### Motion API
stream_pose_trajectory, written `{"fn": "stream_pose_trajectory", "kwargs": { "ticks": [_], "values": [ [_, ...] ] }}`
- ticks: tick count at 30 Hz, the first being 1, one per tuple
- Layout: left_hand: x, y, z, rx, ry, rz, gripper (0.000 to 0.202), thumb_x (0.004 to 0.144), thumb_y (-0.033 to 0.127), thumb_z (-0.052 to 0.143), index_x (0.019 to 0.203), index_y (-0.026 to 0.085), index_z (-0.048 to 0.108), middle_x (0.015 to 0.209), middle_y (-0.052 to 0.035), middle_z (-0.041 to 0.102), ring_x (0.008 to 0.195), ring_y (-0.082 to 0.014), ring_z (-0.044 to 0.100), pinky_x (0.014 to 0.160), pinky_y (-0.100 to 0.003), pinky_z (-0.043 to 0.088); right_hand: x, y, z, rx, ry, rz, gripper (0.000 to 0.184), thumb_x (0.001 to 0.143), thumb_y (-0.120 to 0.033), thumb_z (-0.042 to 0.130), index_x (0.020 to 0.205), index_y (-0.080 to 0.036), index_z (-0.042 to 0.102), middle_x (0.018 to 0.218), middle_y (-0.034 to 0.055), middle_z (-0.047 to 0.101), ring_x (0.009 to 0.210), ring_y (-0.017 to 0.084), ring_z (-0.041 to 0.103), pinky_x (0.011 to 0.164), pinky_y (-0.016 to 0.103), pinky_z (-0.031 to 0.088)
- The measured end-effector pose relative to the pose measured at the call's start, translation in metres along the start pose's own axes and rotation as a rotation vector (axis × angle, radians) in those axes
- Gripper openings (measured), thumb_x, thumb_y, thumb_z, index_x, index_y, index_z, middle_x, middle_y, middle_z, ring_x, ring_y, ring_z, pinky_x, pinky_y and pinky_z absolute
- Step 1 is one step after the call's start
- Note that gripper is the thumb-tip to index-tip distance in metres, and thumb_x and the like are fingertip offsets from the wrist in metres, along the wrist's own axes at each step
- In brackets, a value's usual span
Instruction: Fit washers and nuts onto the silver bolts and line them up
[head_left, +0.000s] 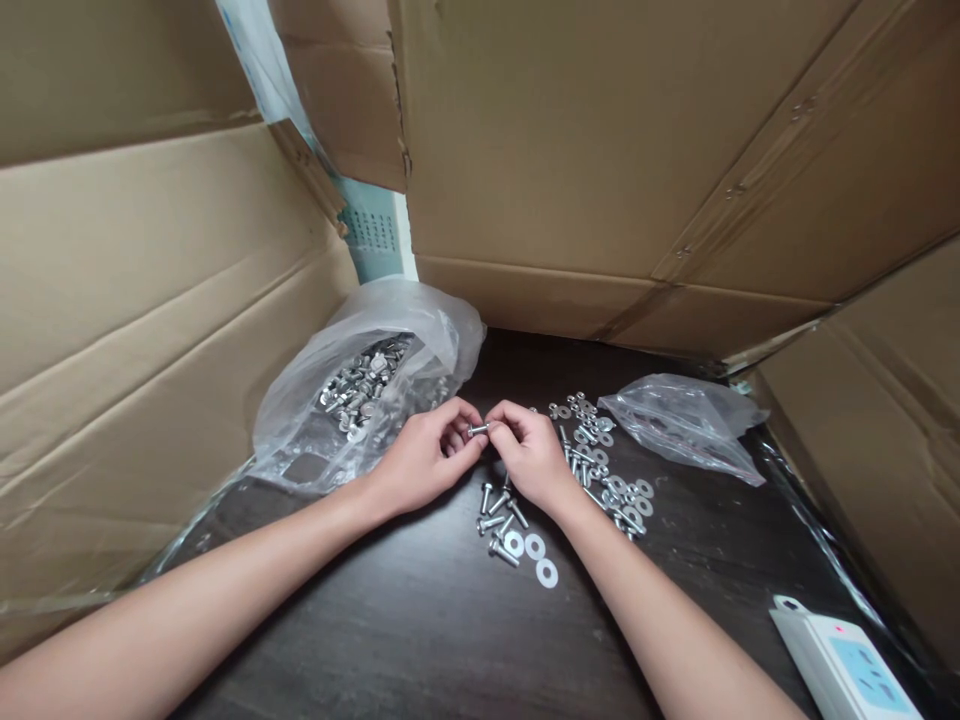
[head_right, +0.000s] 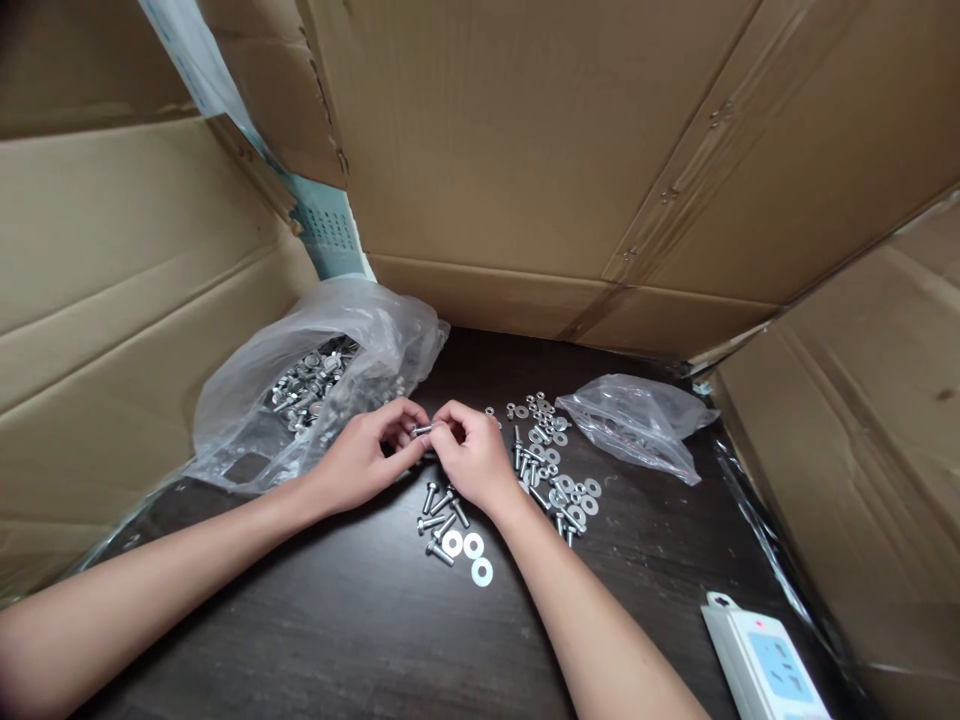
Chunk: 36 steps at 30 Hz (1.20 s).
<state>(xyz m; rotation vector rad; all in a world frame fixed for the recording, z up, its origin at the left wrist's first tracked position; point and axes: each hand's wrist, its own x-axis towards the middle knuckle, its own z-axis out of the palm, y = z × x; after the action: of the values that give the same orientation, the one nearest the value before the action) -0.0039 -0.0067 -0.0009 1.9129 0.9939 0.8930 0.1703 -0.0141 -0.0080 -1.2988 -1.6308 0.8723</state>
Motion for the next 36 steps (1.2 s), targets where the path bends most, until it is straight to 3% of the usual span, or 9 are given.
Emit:
{"fn": "stream_pose_trajectory", "kwargs": {
  "ticks": [6, 13, 21, 29, 36],
  "values": [
    [-0.0008, 0.0006, -0.0003, -0.019, 0.023, -0.002, 0.015, 0.092, 0.029, 0.062, 0.100, 0.016, 0.064, 0.081, -0.0024, 0.069, 0.071, -0.0144, 0.063, 0.067, -0.027, 0.053, -0.0022, -0.0018, 0.0014, -0.043, 0.082, -0.053, 0.016, 0.082, -0.029, 0.054, 0.068, -0.021, 0.055, 0.058, -0.0034, 0.051, 0.056, 0.013, 0.047, 0.055, 0.026, 0.035],
    [-0.0008, -0.0004, -0.0017, -0.034, 0.065, 0.001, 0.007, 0.088, 0.022, 0.062, 0.091, 0.016, 0.064, 0.073, 0.0004, 0.066, 0.065, -0.0126, 0.059, 0.063, -0.025, 0.050, -0.0033, -0.0035, 0.0020, -0.078, 0.028, -0.119, 0.015, 0.084, -0.026, 0.052, 0.070, -0.021, 0.057, 0.060, -0.0032, 0.051, 0.057, 0.013, 0.046, 0.056, 0.027, 0.035],
    [0.0008, -0.0012, -0.0023, 0.026, 0.096, 0.014, 0.006, 0.092, 0.022, 0.059, 0.095, 0.017, 0.062, 0.077, 0.0005, 0.066, 0.067, -0.0130, 0.061, 0.063, -0.024, 0.048, -0.0021, -0.0022, -0.0005, 0.075, -0.026, -0.055, 0.011, 0.085, -0.028, 0.055, 0.089, -0.021, 0.061, 0.069, -0.0022, 0.057, 0.063, 0.015, 0.053, 0.060, 0.027, 0.042],
    [0.0000, -0.0037, -0.0025, 0.063, 0.095, 0.027, 0.008, 0.096, 0.024, 0.056, 0.098, 0.018, 0.061, 0.079, -0.0002, 0.066, 0.069, -0.0140, 0.062, 0.064, -0.025, 0.048, -0.0021, 0.0002, -0.0008, 0.071, -0.059, -0.033, 0.006, 0.081, -0.025, 0.056, 0.082, -0.020, 0.060, 0.067, -0.0024, 0.056, 0.063, 0.015, 0.052, 0.063, 0.028, 0.042],
    [-0.0003, -0.0034, -0.0015, 0.063, 0.064, 0.022, 0.010, 0.096, 0.025, 0.056, 0.099, 0.017, 0.062, 0.079, -0.0006, 0.067, 0.068, -0.0141, 0.062, 0.064, -0.025, 0.048, -0.0020, 0.0003, -0.0012, 0.125, -0.043, -0.038, 0.015, 0.079, -0.024, 0.056, 0.092, -0.020, 0.062, 0.068, -0.0032, 0.054, 0.062, 0.014, 0.050, 0.062, 0.029, 0.041]
  ]
}}
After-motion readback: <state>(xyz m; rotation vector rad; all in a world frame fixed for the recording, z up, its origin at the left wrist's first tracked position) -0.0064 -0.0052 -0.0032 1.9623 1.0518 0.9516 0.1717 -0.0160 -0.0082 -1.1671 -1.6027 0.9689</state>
